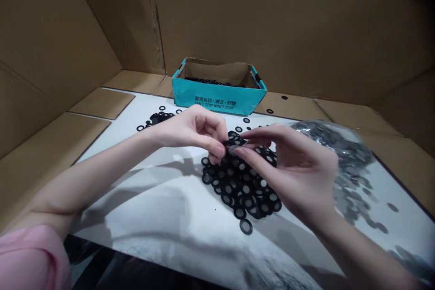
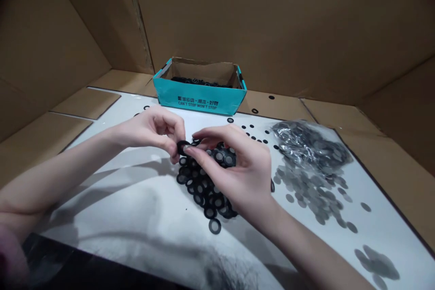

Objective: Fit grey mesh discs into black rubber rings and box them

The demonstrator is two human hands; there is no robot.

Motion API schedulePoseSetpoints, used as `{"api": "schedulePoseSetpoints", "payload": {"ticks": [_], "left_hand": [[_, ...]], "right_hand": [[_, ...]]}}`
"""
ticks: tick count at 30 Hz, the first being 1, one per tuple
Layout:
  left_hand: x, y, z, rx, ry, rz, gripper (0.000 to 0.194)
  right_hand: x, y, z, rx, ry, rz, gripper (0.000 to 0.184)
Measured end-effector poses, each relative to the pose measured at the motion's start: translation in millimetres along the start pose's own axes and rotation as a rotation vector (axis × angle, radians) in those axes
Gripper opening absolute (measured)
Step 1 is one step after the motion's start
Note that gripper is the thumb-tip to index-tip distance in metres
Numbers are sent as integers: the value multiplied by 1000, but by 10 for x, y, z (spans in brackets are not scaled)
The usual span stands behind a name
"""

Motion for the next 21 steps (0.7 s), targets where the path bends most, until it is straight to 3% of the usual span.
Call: {"api": "schedulePoseSetpoints", "payload": {"ticks": [6,11,15,21], "left_hand": [[-66,32,13,-33,51,-8,11],[-116,44,7,-49,83,-83,12],[-156,59,-3,-41,105,-179,12],[-144,95,-13,-14,132,-185,8]], "right_hand": [[-24,14,-25,2,-8,-13,13],[40,68,-56,71,-101,140,3],[106,109,-50,135,-211,233,15],[60,125,-42,189,-247,214,19]]}}
Point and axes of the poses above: each hand's wrist, its own z-axis away from the middle knuckle, its own y-axis out of the palm, x = y × z, the point moved 6 cm from there along -z, towards the middle knuckle, and after that the axes turned 15 degrees about y, right-handed, at the moved point
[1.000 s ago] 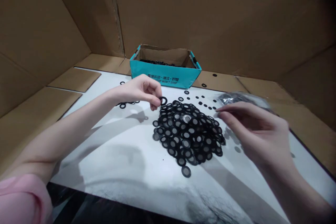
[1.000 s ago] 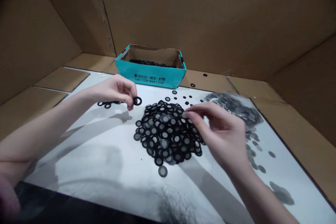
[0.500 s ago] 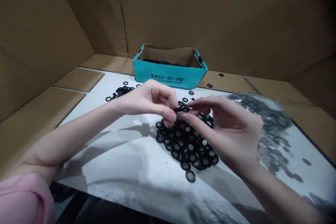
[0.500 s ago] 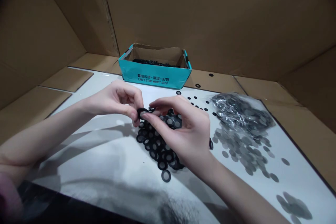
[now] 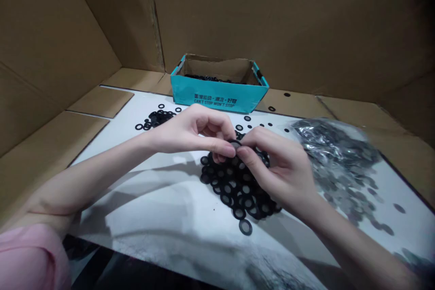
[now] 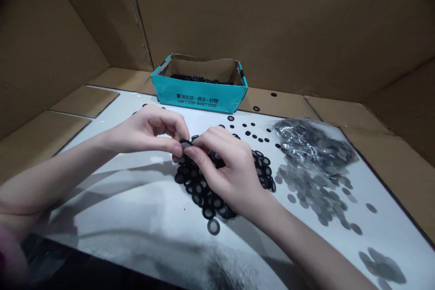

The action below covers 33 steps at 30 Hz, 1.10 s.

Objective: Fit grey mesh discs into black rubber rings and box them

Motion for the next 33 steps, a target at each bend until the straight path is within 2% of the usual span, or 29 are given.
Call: {"api": "schedulePoseSetpoints", "payload": {"ticks": [3,7,17,21,24,28,33], "left_hand": [[14,47,9,16,-9,72,6],[14,75,21,-28,-44,84,5],[-4,131,-9,-98,-43,140,11],[-10,147,-5,-109,-37,143,12],[-39,163,0,-66,-21,117,11],[-80,151,16,20,-44,27,10],[-142,123,34,149,-70,-87,12]], "right_hand": [[-29,18,23,14,-35,0,15],[-41,3,42,-24,-54,42,13],[-102,6,47,36,18,-184,11],[-75,14,66,25,-29,-114,12],[-47,3,65,36,-74,-106,14],[-41,-3,52,97,-67,-180,15],[-6,8,55,99,-92,-184,14]]}}
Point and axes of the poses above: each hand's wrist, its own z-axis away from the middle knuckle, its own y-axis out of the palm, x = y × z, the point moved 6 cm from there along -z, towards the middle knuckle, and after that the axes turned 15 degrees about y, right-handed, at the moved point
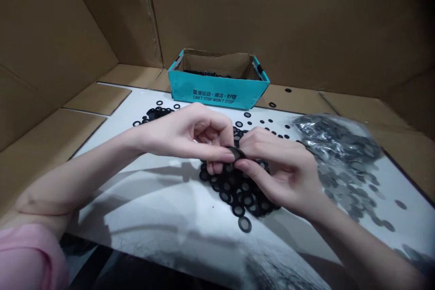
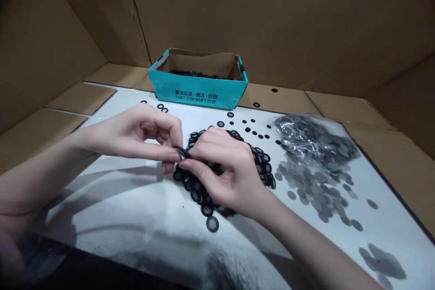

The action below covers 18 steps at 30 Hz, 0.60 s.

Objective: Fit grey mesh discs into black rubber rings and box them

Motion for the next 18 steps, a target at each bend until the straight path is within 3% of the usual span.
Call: {"api": "schedulePoseSetpoints", "payload": {"ticks": [10,18], "left_hand": [[-19,18,-20,-59,40,47,10],[-70,11,4,10,34,-101,13]], "right_hand": [[83,-57,38,-66,-114,152,11],[126,-31,58,-68,-143,185,15]]}}
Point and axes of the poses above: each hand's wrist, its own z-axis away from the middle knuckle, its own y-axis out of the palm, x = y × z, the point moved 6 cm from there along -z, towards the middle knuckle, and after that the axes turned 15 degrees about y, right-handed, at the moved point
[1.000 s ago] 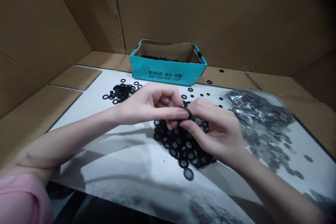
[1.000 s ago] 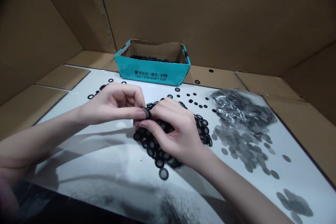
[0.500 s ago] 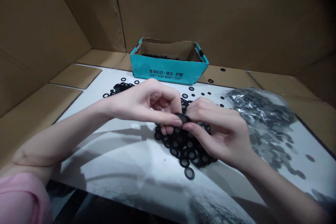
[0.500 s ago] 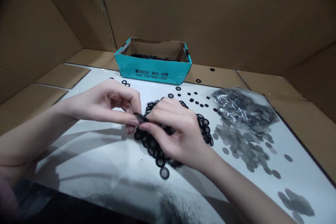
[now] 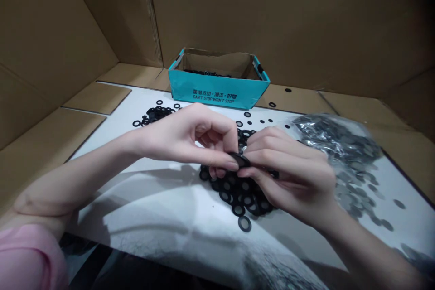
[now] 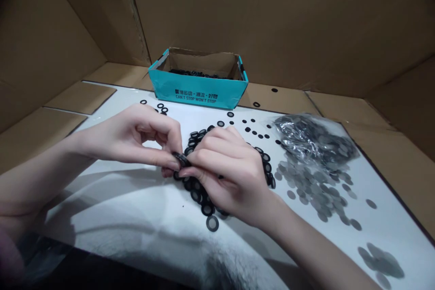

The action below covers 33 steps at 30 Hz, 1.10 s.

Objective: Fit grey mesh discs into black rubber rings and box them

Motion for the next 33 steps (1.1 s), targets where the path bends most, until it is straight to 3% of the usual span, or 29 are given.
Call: {"api": "schedulePoseSetpoints", "payload": {"ticks": [6,11,16,22,29,33], "left_hand": [[-54,-22,-10,75,64,-225,10],[-55,-34,-24,1,128,-326,6],[-12,-11,-28,-95,157,-283,13],[65,28,-34,-169,35,-35,13],[72,-16,-35,-62,-57,0,13],[101,-32,-25,-13,-48,-91,10]], "right_hand": [[-8,49,-5,68,-21,123,15],[-73,58,-30,85,16,145,15],[-138,15,-35,6,101,14,17],[-167,-5,-17,-42,144,-110,18],[-175,36,-2,-60,181,-156,18],[-152,68,-38,40,128,-24,17]]}}
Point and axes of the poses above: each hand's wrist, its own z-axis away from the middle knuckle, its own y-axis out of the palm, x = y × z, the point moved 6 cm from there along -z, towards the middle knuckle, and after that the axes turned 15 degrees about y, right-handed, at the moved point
